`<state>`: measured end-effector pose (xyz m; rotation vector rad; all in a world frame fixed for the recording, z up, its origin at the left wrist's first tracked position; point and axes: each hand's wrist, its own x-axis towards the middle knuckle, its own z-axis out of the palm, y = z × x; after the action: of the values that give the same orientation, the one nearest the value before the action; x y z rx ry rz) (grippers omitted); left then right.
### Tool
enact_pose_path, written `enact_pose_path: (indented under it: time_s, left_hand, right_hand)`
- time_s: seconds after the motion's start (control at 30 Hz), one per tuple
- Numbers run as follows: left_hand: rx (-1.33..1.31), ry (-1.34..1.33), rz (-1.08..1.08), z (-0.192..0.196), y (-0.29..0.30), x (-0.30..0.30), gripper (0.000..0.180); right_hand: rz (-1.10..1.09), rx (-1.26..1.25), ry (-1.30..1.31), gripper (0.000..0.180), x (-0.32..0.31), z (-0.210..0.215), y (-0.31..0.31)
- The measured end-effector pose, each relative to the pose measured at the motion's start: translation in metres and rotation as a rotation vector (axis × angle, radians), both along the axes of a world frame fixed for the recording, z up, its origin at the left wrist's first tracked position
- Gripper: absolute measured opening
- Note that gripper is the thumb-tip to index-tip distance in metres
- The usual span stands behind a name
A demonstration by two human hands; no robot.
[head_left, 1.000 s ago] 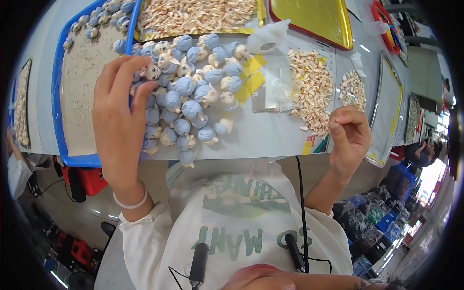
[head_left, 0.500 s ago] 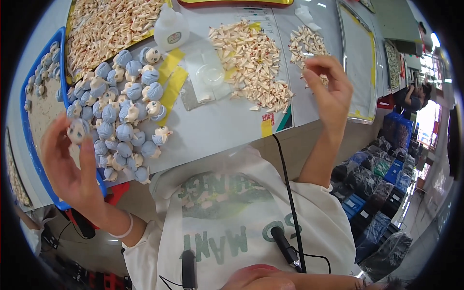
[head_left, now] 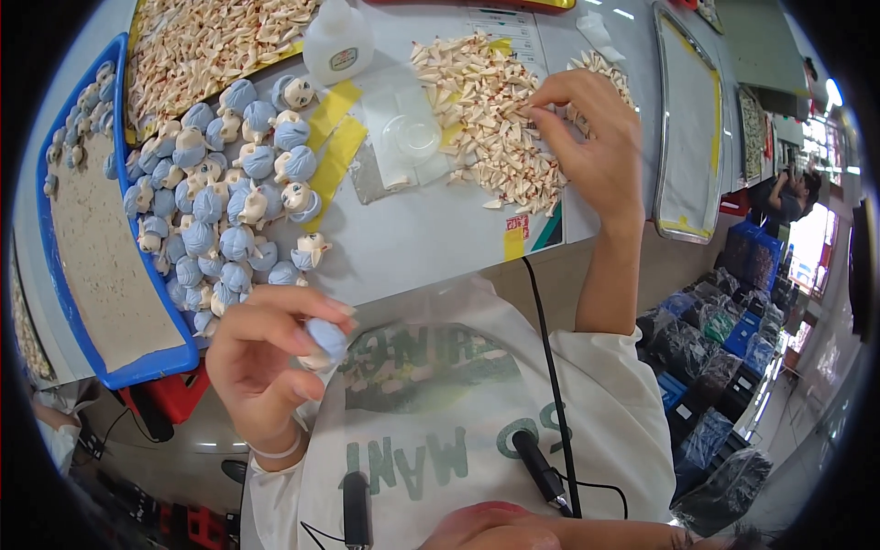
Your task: The person dispenses glue from a bottle into a small dish, then assembles figurine heads by picking up small accessory pieces, dipping them into the glue, and attaching them to the figurine heads by hand.
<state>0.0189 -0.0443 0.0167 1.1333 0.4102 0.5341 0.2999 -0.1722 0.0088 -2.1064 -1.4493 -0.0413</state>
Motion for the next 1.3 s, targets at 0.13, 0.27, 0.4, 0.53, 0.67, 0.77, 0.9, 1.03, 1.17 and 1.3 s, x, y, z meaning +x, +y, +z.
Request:
enact_pose_path:
  time_s: [0.13,0.27,0.4,0.53,0.67,0.77,0.9,1.03,1.17,1.3]
  left_hand:
    - [-0.209,-0.078,-0.061,0.001,-0.005,0.007,0.034]
    - [-0.223,-0.094,-0.111,-0.004,-0.004,0.010,0.032]
    - [-0.258,-0.114,-0.068,-0.006,-0.010,0.019,0.031]
    - [-0.173,-0.165,-0.083,-0.014,-0.006,0.019,0.030]
    - [-0.071,-0.123,-0.131,-0.016,0.001,0.017,0.032]
    - [-0.132,-0.183,-0.124,-0.017,0.004,0.015,0.032]
    - [-0.271,-0.261,-0.151,-0.019,0.006,0.016,0.033]
    - [-0.281,-0.297,-0.168,-0.021,0.007,0.017,0.036]
    - [-0.255,-0.281,-0.147,-0.022,0.006,0.018,0.036]
    - [-0.270,-0.309,-0.161,-0.022,0.001,0.020,0.037]
  right_hand:
    - [-0.089,0.124,0.215,0.009,-0.006,0.010,-0.001]
    - [-0.012,0.217,0.417,0.013,-0.020,0.017,0.010]
    - [0.130,0.151,0.457,0.013,-0.034,0.023,0.030]
    - [0.217,0.052,0.389,0.013,-0.037,0.030,0.048]
    - [0.256,-0.095,0.159,0.017,-0.044,0.036,0.066]
    - [0.277,-0.137,0.050,0.018,-0.047,0.041,0.068]
    - [0.288,-0.117,0.017,0.018,-0.056,0.039,0.076]
    - [0.266,-0.136,-0.008,0.019,-0.050,0.043,0.074]
    - [0.269,-0.171,0.022,0.018,-0.054,0.042,0.073]
    - [0.260,-0.144,-0.010,0.015,-0.052,0.041,0.075]
